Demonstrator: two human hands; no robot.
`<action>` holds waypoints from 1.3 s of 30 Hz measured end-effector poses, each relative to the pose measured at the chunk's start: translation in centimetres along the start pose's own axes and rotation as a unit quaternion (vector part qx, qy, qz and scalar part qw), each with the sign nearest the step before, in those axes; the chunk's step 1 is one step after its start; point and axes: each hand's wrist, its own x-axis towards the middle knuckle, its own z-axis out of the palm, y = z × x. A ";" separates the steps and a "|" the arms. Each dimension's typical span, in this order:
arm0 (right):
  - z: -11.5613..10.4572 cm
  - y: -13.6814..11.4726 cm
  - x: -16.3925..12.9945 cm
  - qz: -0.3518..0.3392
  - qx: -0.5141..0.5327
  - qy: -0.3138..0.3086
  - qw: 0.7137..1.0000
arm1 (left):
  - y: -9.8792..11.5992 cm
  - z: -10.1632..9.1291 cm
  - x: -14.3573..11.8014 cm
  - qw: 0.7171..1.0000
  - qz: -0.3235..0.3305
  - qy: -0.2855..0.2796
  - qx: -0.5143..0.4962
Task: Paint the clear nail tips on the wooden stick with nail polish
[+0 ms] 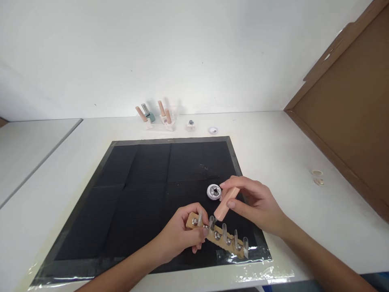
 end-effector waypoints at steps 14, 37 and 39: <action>-0.1 -0.1 0.1 0.029 -0.010 0.030 0.999 | -0.2 -0.1 0.1 1.000 0.005 0.001 0.009; -0.3 0.4 0.0 0.104 0.159 0.002 0.982 | 0.2 0.2 0.0 1.000 -0.001 0.015 -0.003; -0.2 0.4 0.0 0.106 0.156 -0.013 0.982 | 0.2 0.3 0.0 1.000 -0.004 0.017 -0.006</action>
